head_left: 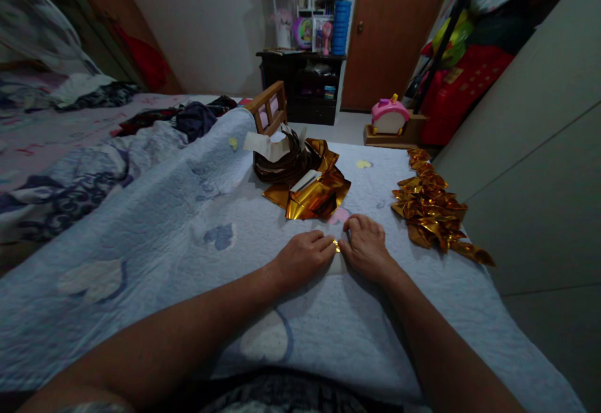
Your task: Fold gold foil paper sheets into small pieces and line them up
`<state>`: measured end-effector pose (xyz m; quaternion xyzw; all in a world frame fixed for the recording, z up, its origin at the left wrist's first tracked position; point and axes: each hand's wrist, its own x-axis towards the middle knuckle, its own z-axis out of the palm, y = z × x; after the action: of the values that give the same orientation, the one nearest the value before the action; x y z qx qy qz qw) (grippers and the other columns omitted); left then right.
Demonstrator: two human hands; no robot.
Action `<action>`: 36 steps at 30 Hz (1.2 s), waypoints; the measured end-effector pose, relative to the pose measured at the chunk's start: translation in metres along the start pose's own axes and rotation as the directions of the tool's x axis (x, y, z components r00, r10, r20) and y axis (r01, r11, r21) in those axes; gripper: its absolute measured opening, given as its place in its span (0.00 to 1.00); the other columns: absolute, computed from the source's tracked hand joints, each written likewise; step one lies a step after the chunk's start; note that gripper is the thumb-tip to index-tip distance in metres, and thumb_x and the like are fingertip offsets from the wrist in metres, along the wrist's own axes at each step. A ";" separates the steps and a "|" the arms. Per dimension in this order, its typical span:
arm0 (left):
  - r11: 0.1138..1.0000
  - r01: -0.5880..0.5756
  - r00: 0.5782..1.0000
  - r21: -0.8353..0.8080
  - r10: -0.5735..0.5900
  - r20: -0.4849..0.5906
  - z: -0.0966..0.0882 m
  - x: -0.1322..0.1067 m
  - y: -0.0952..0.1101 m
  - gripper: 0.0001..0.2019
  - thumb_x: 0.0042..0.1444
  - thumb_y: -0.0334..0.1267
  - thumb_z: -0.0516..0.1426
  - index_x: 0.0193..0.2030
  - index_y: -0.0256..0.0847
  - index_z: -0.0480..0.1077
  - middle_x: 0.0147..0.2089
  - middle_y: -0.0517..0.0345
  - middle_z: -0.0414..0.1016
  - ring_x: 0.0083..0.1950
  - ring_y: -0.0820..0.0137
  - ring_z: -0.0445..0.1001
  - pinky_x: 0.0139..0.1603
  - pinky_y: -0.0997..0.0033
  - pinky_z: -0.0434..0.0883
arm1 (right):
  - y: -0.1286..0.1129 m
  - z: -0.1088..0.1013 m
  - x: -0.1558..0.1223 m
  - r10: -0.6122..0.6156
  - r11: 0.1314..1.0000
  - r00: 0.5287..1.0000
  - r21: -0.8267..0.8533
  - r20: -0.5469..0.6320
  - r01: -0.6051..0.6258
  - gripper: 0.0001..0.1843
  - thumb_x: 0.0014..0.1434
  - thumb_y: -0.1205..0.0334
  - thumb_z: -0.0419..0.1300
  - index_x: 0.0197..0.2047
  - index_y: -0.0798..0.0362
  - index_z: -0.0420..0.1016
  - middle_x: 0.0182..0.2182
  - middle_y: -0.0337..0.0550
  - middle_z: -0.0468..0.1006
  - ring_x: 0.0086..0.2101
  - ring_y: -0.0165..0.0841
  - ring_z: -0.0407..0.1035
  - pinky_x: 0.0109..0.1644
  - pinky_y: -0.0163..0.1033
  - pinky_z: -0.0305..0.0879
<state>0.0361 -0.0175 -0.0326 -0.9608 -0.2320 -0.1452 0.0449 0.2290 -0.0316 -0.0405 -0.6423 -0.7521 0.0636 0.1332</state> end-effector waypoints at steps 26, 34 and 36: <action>0.995 0.037 0.996 0.091 -0.044 0.073 0.000 0.000 0.008 0.06 0.66 0.28 0.54 0.43 0.33 0.73 0.39 0.51 0.76 0.40 0.62 0.75 0.33 0.66 0.72 | 0.013 -0.002 -0.003 0.041 0.999 0.997 -0.039 0.063 -0.038 0.26 0.64 0.50 0.58 0.63 0.47 0.66 0.65 0.51 0.64 0.66 0.50 0.53 0.68 0.62 0.46; 0.998 0.046 0.997 0.050 -0.048 0.052 -0.002 -0.003 0.007 0.08 0.68 0.29 0.52 0.46 0.33 0.72 0.41 0.49 0.77 0.42 0.63 0.75 0.35 0.67 0.73 | 0.027 -0.004 -0.007 0.018 0.999 0.994 -0.029 0.112 -0.015 0.32 0.61 0.55 0.59 0.68 0.45 0.62 0.68 0.53 0.62 0.67 0.52 0.52 0.66 0.64 0.48; 0.998 0.041 0.998 0.041 -0.042 0.036 -0.002 -0.003 0.007 0.08 0.68 0.29 0.51 0.45 0.34 0.73 0.40 0.49 0.77 0.41 0.63 0.75 0.36 0.67 0.73 | 0.031 -0.005 -0.008 0.004 0.999 0.995 -0.036 0.104 0.000 0.33 0.60 0.55 0.60 0.68 0.45 0.61 0.67 0.53 0.62 0.66 0.52 0.53 0.65 0.64 0.50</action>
<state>0.0360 -0.0250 -0.0315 -0.9571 -0.2556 -0.1238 0.0570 0.2607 -0.0342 -0.0452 -0.6411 -0.7584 0.0837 0.0824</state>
